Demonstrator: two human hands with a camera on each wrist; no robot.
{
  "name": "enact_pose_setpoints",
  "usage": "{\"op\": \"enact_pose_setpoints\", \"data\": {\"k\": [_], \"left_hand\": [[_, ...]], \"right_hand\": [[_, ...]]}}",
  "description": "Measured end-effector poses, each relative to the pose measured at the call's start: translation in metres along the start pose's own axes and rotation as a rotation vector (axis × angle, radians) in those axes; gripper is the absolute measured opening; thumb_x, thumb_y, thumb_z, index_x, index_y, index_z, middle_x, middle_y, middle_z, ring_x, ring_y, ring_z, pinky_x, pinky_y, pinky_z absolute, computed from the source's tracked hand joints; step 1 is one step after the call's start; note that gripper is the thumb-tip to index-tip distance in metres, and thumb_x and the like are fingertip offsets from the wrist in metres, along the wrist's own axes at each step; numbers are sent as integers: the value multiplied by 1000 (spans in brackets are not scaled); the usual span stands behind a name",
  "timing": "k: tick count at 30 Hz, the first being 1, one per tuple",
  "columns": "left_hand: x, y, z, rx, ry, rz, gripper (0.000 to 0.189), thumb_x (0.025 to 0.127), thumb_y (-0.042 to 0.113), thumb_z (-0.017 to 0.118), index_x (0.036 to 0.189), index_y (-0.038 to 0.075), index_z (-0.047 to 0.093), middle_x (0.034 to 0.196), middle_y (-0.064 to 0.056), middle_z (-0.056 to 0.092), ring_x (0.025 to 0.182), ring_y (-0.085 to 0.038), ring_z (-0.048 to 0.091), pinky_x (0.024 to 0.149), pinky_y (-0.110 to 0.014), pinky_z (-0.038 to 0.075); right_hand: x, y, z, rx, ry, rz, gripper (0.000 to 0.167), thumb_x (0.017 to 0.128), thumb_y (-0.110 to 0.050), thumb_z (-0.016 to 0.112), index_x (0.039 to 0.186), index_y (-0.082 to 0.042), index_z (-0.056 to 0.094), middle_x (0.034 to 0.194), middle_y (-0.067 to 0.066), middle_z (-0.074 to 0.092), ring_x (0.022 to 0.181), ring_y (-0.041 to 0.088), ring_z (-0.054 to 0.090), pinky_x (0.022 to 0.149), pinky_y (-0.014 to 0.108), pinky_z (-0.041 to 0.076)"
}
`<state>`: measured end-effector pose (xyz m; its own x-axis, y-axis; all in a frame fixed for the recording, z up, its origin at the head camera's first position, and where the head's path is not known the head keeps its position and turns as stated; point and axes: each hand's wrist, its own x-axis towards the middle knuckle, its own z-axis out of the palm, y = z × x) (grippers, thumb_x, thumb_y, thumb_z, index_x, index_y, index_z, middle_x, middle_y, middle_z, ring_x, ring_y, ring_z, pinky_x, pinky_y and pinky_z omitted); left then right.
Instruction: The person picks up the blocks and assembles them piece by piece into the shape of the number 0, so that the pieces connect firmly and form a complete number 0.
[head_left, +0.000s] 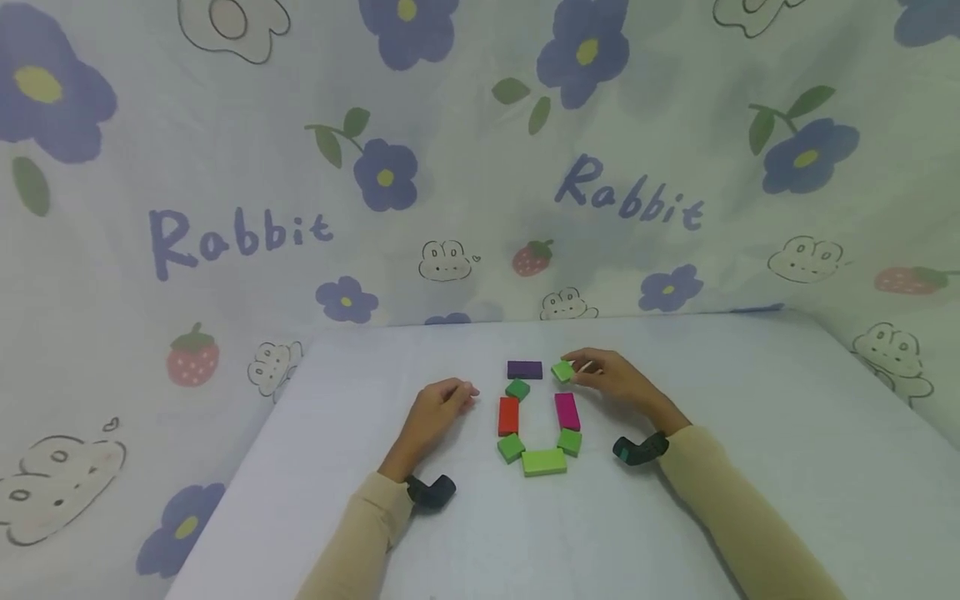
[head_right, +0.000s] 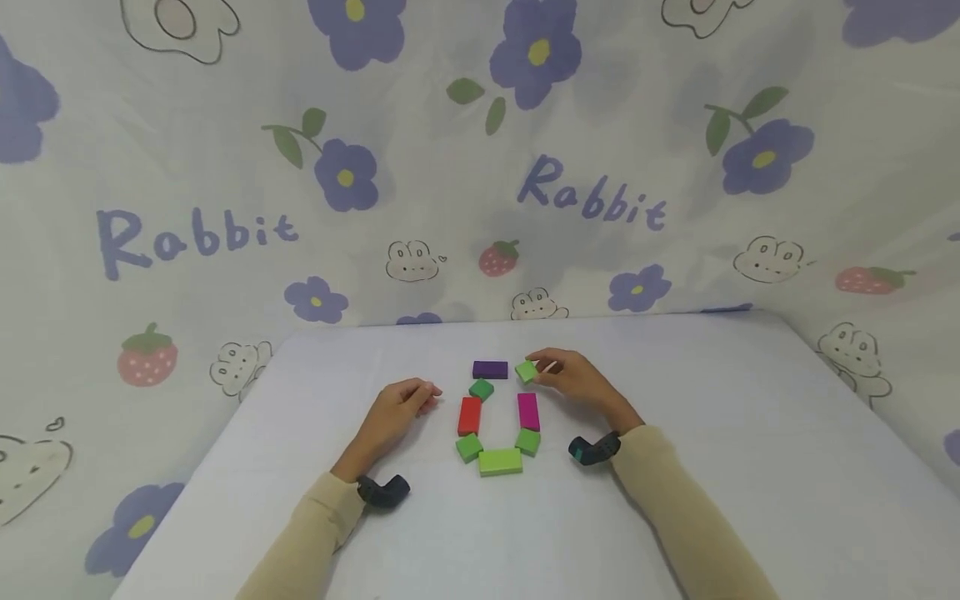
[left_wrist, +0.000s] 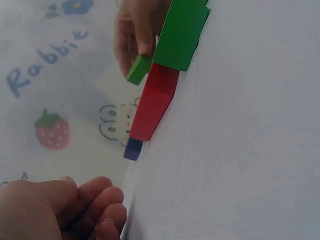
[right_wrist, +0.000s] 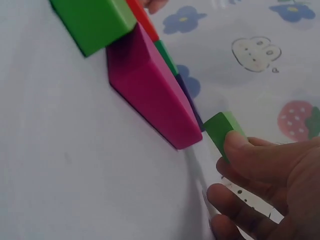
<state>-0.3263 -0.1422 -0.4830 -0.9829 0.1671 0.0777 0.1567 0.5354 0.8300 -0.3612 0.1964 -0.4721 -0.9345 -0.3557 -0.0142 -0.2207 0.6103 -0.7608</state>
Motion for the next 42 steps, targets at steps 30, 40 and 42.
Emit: {"op": "enact_pose_setpoints", "data": {"k": [30,40,42], "left_hand": [[1,1,1,20,7,-13,27,103,34,53,100,19,75,84,2,67,85,-13,58,85,-32,48],[3,1,0,24,0,-17,26,103,33,54,101,18,75,85,2,66,86,-15,58,86,-33,48],[3,1,-1,25,-4,-16,26,103,33,54,102,18,75,85,2,66,86,-15,58,87,-33,49]], "right_hand": [[-1,-8,8,-69,-54,19,34,97,-20,62,131,-14,66,116,4,67,108,22,59,97,46,51],[0,-10,10,-59,-37,35,30,99,-22,60,127,-13,68,123,6,67,118,27,58,103,50,47],[1,-11,11,-59,-31,45,31,99,-25,61,127,-14,68,123,6,67,119,27,58,104,50,47]]}}
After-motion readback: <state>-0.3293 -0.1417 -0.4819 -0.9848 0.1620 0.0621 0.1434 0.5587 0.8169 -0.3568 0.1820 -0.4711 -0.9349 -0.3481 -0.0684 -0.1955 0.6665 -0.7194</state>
